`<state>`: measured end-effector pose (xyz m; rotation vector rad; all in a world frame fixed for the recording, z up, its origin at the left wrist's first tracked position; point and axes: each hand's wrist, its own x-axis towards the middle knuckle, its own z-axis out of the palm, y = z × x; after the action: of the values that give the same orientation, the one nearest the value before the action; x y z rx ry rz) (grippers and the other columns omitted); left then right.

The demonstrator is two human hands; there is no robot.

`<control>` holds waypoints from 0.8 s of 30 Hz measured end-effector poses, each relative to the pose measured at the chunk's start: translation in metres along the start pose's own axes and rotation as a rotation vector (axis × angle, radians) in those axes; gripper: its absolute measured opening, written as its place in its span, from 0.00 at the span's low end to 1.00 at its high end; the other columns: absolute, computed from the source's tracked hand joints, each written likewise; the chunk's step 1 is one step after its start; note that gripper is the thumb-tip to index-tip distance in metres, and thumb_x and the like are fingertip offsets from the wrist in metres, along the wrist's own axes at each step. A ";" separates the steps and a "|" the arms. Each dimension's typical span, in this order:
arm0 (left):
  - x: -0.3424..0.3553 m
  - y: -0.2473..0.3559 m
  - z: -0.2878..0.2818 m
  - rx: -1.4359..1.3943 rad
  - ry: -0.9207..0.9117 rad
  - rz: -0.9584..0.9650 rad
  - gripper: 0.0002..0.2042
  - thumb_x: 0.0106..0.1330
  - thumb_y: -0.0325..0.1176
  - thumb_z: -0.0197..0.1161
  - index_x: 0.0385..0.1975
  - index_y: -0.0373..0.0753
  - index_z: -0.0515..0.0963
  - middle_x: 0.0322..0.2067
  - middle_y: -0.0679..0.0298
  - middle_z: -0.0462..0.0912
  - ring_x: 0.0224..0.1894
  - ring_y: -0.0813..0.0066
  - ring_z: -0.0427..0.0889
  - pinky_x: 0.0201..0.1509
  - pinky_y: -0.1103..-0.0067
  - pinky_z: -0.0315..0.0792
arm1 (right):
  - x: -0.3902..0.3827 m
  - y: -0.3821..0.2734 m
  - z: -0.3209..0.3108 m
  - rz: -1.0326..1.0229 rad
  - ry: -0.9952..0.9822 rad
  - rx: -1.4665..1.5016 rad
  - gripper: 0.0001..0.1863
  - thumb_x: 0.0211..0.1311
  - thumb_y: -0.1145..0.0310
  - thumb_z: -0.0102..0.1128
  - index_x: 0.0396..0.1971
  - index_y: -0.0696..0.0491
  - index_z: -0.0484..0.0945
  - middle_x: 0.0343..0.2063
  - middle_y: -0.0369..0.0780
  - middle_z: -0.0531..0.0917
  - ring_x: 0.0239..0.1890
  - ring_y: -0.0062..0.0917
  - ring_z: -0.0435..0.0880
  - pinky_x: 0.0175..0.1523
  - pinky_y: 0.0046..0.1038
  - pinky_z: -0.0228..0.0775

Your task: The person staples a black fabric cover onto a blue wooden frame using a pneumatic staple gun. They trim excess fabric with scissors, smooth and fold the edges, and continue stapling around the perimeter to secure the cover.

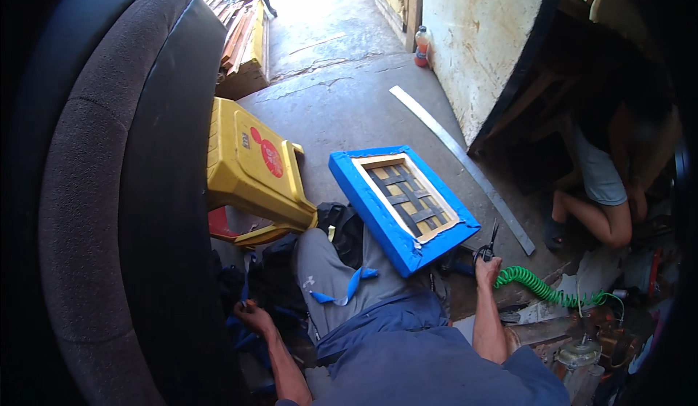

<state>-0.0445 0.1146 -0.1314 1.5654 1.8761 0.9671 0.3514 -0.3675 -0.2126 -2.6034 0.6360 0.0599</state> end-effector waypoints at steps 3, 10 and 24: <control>-0.015 -0.076 -0.015 0.420 0.137 0.133 0.30 0.72 0.38 0.66 0.69 0.34 0.62 0.59 0.44 0.80 0.59 0.50 0.81 0.62 0.64 0.74 | 0.024 -0.023 -0.007 -0.198 -0.150 -0.191 0.25 0.60 0.54 0.74 0.47 0.58 0.81 0.47 0.53 0.83 0.51 0.46 0.83 0.57 0.44 0.74; -0.069 -0.066 0.009 0.218 -0.334 -0.227 0.27 0.68 0.40 0.68 0.64 0.34 0.71 0.58 0.44 0.80 0.62 0.50 0.79 0.65 0.64 0.72 | -0.097 -0.296 -0.029 -0.777 -0.727 0.185 0.43 0.61 0.42 0.71 0.66 0.59 0.72 0.55 0.56 0.81 0.58 0.47 0.82 0.64 0.41 0.73; -0.061 -0.051 0.048 0.371 0.005 -0.151 0.32 0.69 0.44 0.69 0.67 0.34 0.69 0.66 0.36 0.69 0.70 0.42 0.69 0.74 0.57 0.61 | -0.155 -0.211 -0.118 -1.311 -0.795 -0.051 0.48 0.38 0.57 0.82 0.61 0.62 0.73 0.49 0.54 0.79 0.57 0.49 0.78 0.62 0.44 0.71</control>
<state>-0.0263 0.0603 -0.2044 1.5897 2.2361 0.5812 0.2999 -0.1869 0.0052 -2.2322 -1.3073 0.6180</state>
